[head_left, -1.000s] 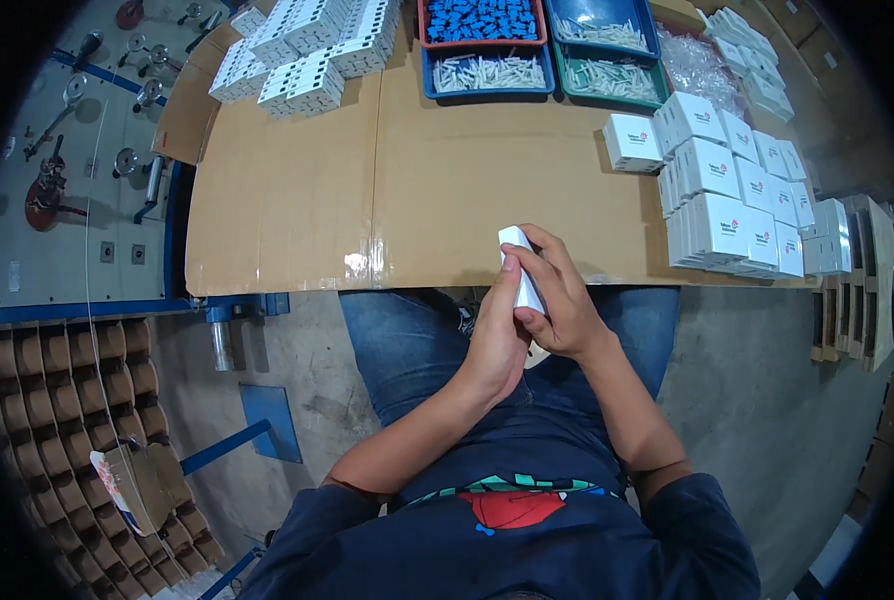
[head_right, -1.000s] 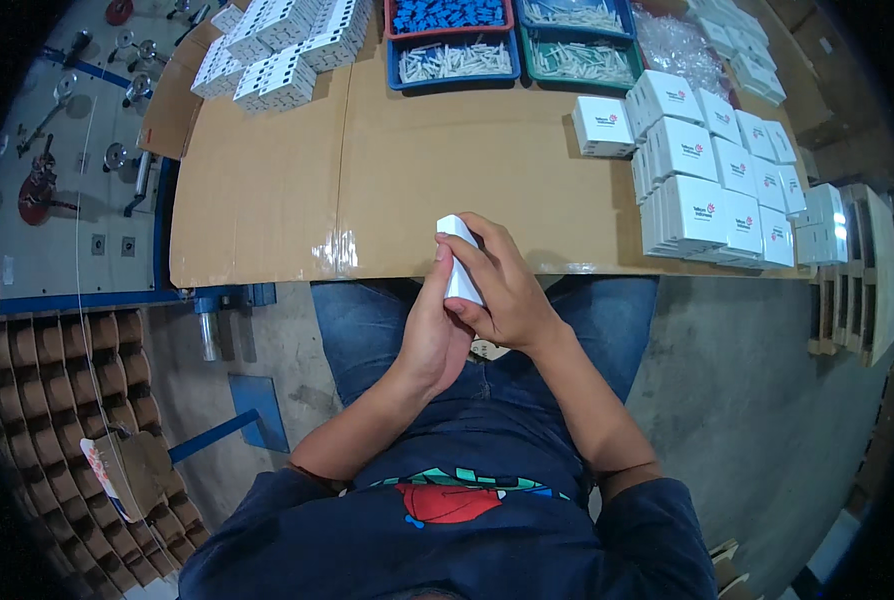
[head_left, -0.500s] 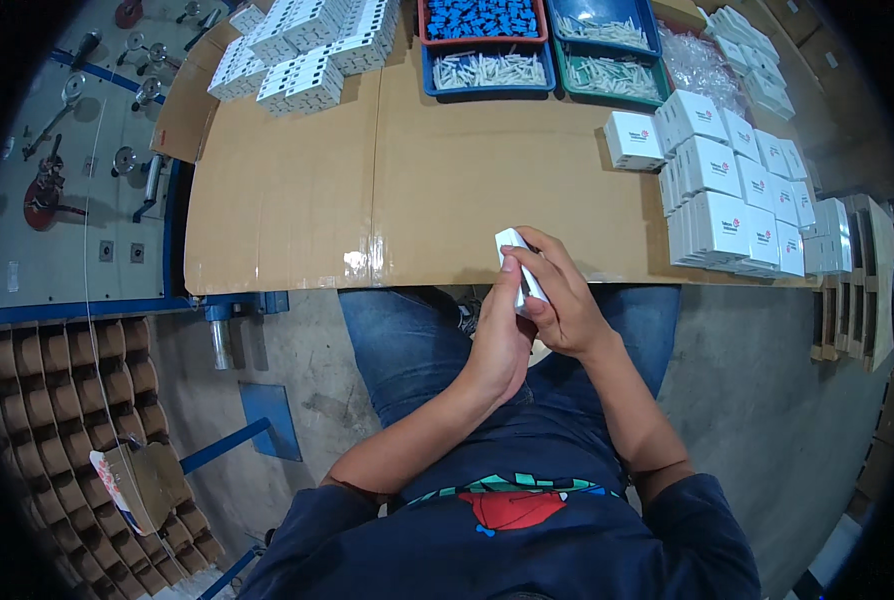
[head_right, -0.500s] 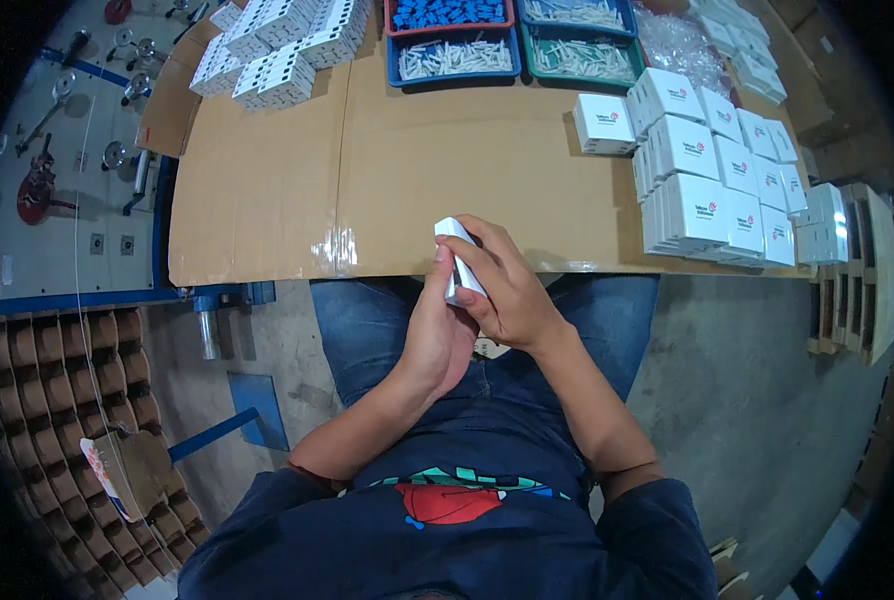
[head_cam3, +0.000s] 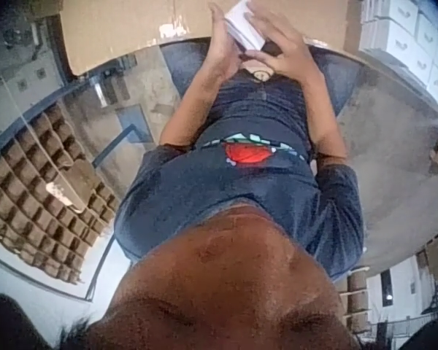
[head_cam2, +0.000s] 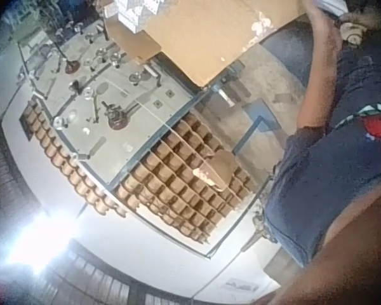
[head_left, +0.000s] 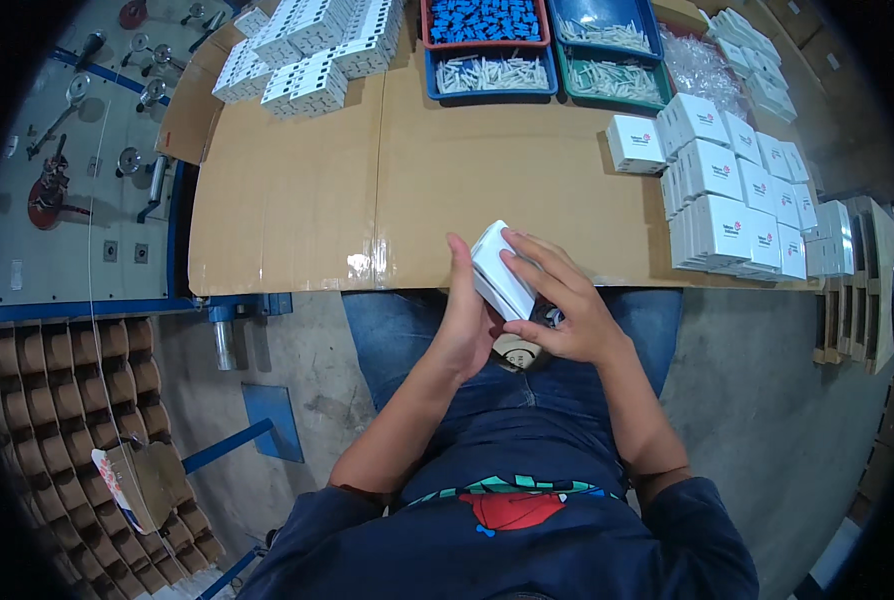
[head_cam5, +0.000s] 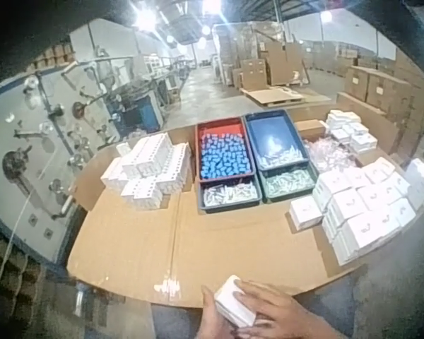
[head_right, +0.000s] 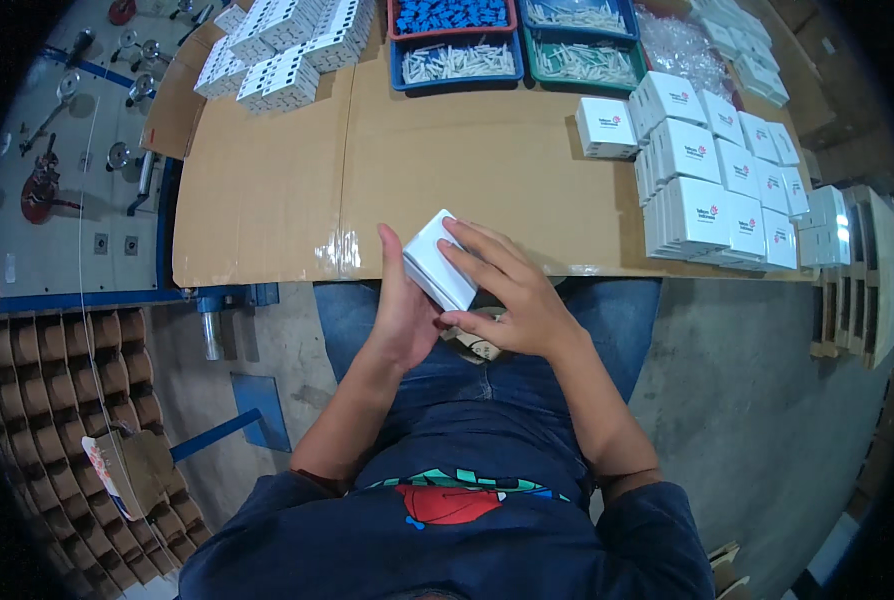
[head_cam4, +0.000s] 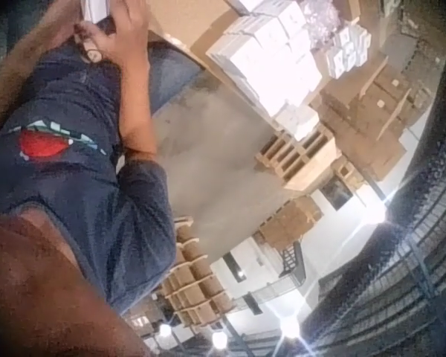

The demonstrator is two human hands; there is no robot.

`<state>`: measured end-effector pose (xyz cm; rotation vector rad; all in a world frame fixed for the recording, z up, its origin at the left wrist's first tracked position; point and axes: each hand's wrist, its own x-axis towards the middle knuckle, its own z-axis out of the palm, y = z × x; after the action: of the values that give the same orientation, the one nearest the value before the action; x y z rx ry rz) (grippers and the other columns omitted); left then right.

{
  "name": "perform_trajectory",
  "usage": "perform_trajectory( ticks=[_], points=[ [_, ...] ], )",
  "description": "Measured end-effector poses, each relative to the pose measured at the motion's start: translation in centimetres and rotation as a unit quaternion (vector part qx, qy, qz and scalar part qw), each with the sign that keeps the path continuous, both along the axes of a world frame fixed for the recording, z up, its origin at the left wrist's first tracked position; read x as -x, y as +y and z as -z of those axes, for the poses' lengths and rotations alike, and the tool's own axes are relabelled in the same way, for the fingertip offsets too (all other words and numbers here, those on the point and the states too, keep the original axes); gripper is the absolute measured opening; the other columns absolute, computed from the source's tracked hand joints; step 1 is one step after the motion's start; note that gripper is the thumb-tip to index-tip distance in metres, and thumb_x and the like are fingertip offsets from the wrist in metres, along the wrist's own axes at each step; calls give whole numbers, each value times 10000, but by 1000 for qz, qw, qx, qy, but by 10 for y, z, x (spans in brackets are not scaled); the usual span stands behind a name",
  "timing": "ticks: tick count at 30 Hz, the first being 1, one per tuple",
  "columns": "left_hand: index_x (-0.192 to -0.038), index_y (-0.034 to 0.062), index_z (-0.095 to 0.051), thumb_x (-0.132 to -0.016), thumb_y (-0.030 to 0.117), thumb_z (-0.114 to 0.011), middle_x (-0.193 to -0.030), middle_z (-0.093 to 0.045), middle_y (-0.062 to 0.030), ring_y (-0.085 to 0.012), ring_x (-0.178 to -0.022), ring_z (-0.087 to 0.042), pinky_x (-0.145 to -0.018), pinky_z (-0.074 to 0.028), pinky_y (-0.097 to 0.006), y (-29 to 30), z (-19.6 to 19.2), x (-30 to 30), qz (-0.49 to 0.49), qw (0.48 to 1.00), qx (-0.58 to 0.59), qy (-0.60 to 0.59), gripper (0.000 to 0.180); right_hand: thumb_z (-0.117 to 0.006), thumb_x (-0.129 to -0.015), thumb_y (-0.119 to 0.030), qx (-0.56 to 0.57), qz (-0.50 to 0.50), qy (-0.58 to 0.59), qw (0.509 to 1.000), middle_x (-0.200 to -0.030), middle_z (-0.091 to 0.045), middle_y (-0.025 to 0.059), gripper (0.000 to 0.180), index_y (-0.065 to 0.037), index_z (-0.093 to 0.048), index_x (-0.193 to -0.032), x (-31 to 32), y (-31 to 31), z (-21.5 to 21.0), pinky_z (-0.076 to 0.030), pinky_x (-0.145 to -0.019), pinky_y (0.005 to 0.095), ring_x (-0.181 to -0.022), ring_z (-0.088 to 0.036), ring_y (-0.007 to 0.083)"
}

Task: Manually assemble small electronic components into white plastic housing boxes.

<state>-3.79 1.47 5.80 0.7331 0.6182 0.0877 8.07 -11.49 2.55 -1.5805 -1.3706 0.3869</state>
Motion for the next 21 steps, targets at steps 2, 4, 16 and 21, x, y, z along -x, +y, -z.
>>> perform_trajectory(
  ticks=[2,4,16,21],
  points=[
    [-1506,85,-425,-966,838,-216,-1359,-594,-132,-224,-1233,-615,-965,-561,-372,-7,19,2,-6,1000,-30,-5,950,-870,-745,-350,-54,26,-59,996,-1483,-562,165,784,-77,-606,-1431,-1,4,1,-469,-1085,451,-1337,-550,386],
    [-1509,82,-415,-980,818,-225,-1359,-590,-133,-225,-1242,-611,-983,-555,-377,-13,27,3,-12,998,-60,-12,927,-875,-724,-390,-39,23,-66,997,-1466,-572,168,802,-66,-615,-1410,-4,4,1,-474,-1075,455,-1307,-567,384],
    [-1456,108,-414,-982,795,-217,-1297,-596,-106,-212,-1189,-637,-980,-553,-364,-24,12,2,-40,999,6,-28,857,-751,-824,-575,-87,22,-52,995,-1357,-577,218,788,-27,-625,-1377,5,17,8,-490,-1020,468,-1214,-585,396],
    [-1420,118,-449,-1015,752,-224,-1262,-593,-75,-185,-1147,-638,-961,-545,-340,-29,18,2,-51,998,13,-38,785,-582,-922,-670,-102,23,-79,991,-1302,-573,236,794,-26,-629,-1384,5,16,15,-498,-999,468,-1161,-590,406]
  ],
)
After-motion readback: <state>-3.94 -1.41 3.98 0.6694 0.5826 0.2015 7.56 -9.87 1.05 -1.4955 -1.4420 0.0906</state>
